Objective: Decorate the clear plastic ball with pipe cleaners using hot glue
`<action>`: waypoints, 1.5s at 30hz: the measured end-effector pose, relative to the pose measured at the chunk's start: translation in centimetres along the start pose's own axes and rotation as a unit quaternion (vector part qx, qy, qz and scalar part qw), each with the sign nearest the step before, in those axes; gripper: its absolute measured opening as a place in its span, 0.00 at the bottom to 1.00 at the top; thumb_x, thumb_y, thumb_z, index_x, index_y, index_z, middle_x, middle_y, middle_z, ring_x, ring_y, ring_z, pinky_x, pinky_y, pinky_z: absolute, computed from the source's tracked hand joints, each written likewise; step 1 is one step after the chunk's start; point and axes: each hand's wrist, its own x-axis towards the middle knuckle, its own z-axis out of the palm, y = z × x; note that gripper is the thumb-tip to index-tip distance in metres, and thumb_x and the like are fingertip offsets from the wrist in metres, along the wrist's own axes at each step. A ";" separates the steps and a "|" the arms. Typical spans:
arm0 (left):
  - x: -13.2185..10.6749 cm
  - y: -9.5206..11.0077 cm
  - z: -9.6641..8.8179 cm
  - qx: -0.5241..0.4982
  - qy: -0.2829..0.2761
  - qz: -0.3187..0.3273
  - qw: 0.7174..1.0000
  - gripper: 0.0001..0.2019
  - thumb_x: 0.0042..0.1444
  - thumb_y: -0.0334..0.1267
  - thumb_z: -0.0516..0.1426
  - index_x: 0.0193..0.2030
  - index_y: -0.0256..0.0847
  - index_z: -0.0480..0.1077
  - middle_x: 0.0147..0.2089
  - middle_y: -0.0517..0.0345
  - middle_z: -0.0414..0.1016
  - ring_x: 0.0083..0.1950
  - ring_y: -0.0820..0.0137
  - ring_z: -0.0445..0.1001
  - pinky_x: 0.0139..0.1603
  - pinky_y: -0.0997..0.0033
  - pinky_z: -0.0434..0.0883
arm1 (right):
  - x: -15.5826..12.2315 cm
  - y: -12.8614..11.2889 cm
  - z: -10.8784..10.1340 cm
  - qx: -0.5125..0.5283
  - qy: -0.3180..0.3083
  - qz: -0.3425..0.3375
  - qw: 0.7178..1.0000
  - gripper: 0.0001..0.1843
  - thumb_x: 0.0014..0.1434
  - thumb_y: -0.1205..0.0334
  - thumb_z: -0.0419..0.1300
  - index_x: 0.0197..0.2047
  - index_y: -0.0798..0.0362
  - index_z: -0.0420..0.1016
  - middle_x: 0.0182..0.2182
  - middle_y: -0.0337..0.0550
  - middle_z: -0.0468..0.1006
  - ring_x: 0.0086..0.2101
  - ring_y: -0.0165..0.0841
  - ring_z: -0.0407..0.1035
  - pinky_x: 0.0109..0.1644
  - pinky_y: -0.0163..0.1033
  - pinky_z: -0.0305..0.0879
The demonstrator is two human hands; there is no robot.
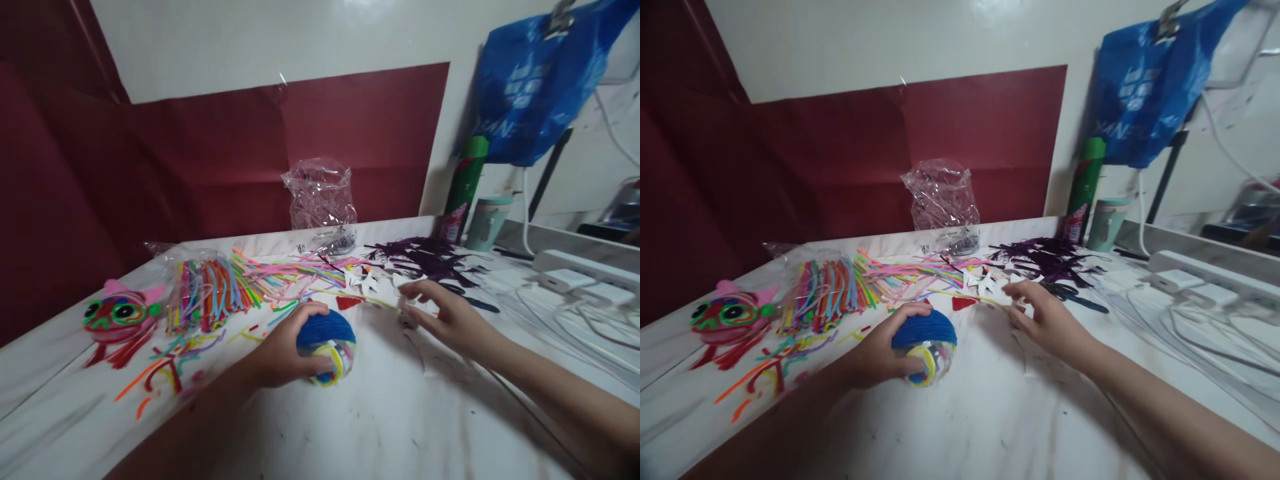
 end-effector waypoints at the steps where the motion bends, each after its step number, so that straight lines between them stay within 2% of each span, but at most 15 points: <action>1: 0.0 -0.1 0.0 0.000 0.002 0.006 1.000 0.33 0.40 0.39 0.67 0.55 0.43 0.63 0.62 0.51 0.63 0.64 0.55 0.60 0.62 0.59 0.60 | 0.1 -1.0 0.2 -0.002 -0.018 -0.016 1.000 0.08 0.61 0.58 0.54 0.36 0.52 0.70 0.32 0.47 0.76 0.31 0.37 0.72 0.29 0.37 0.67; 2: 0.0 -0.1 0.1 0.001 0.004 0.012 1.000 0.33 0.40 0.39 0.67 0.55 0.43 0.63 0.61 0.51 0.64 0.63 0.55 0.61 0.62 0.59 0.60 | 0.1 -2.2 0.3 -0.001 -0.027 -0.043 0.999 0.09 0.62 0.61 0.53 0.32 0.52 0.70 0.28 0.45 0.76 0.30 0.35 0.71 0.30 0.37 0.67; 3: -0.1 -0.1 0.1 0.003 0.006 0.018 1.000 0.33 0.40 0.39 0.67 0.55 0.43 0.63 0.61 0.51 0.64 0.62 0.55 0.62 0.62 0.59 0.60 | 0.1 -3.4 0.4 0.006 -0.022 -0.080 0.997 0.08 0.63 0.64 0.52 0.32 0.52 0.69 0.28 0.45 0.75 0.30 0.34 0.71 0.32 0.37 0.68; 5: -0.1 -0.2 0.1 0.006 0.007 0.026 1.000 0.33 0.41 0.40 0.66 0.55 0.43 0.62 0.60 0.51 0.65 0.62 0.55 0.62 0.62 0.58 0.60 | 0.0 -6.1 0.5 0.026 -0.007 -0.173 0.984 0.06 0.61 0.70 0.52 0.35 0.53 0.69 0.29 0.45 0.75 0.32 0.34 0.70 0.35 0.38 0.67; 7: -0.1 -0.2 0.2 0.010 0.009 0.033 0.999 0.32 0.41 0.40 0.66 0.55 0.43 0.62 0.61 0.50 0.64 0.62 0.55 0.62 0.62 0.57 0.60 | -0.2 -8.6 0.9 0.032 0.001 -0.247 0.969 0.07 0.60 0.73 0.52 0.37 0.54 0.69 0.28 0.45 0.74 0.30 0.33 0.68 0.33 0.37 0.66; 9: 0.0 -0.3 0.2 0.016 0.012 0.043 0.999 0.32 0.41 0.39 0.66 0.55 0.42 0.62 0.61 0.48 0.64 0.63 0.55 0.62 0.62 0.56 0.59 | -0.8 -10.4 1.6 0.024 0.005 -0.299 0.954 0.08 0.59 0.74 0.52 0.38 0.56 0.69 0.25 0.45 0.73 0.26 0.33 0.64 0.30 0.37 0.63; 11: 0.0 -0.3 0.2 0.022 0.017 0.056 0.998 0.32 0.42 0.39 0.65 0.55 0.41 0.62 0.60 0.48 0.65 0.62 0.56 0.62 0.62 0.57 0.59 | -1.5 -11.1 2.7 0.019 0.010 -0.323 0.946 0.08 0.59 0.75 0.52 0.39 0.58 0.69 0.24 0.45 0.73 0.26 0.34 0.63 0.29 0.37 0.61; 15: 0.0 -0.4 0.3 0.026 0.020 0.074 0.997 0.31 0.43 0.41 0.65 0.55 0.41 0.62 0.59 0.48 0.66 0.62 0.56 0.63 0.62 0.58 0.60 | -2.8 -10.2 4.8 -0.022 0.000 -0.324 0.946 0.12 0.59 0.74 0.52 0.46 0.62 0.69 0.25 0.48 0.74 0.26 0.35 0.62 0.28 0.38 0.61; 18: 0.0 -0.5 0.3 0.028 0.025 0.078 0.996 0.31 0.43 0.41 0.66 0.55 0.40 0.62 0.59 0.48 0.66 0.61 0.56 0.64 0.61 0.59 0.61 | -2.9 -9.2 5.5 -0.050 -0.011 -0.321 0.946 0.15 0.59 0.74 0.51 0.50 0.64 0.67 0.25 0.47 0.74 0.25 0.35 0.62 0.27 0.38 0.61; 25: 0.0 -0.5 0.5 0.038 0.035 0.091 0.994 0.31 0.43 0.41 0.65 0.54 0.41 0.62 0.58 0.48 0.66 0.61 0.56 0.64 0.61 0.57 0.61 | -2.9 -8.7 5.8 -0.065 -0.029 -0.333 0.940 0.19 0.59 0.73 0.52 0.54 0.66 0.63 0.26 0.48 0.75 0.25 0.36 0.64 0.27 0.40 0.63; 36: 0.0 -0.3 0.6 0.043 0.032 0.073 0.996 0.31 0.43 0.41 0.65 0.54 0.41 0.62 0.60 0.47 0.65 0.62 0.55 0.63 0.62 0.56 0.60 | -3.1 -8.4 6.1 -0.061 -0.018 -0.308 0.949 0.22 0.60 0.72 0.50 0.58 0.63 0.59 0.25 0.46 0.76 0.23 0.35 0.66 0.26 0.40 0.63; 45: -0.1 -0.1 0.5 0.046 0.022 0.069 0.996 0.31 0.43 0.41 0.66 0.55 0.42 0.62 0.61 0.47 0.65 0.62 0.54 0.62 0.63 0.54 0.59 | -3.2 -8.5 6.1 -0.063 -0.027 -0.297 0.952 0.18 0.62 0.71 0.49 0.55 0.64 0.60 0.24 0.47 0.76 0.23 0.36 0.67 0.26 0.39 0.65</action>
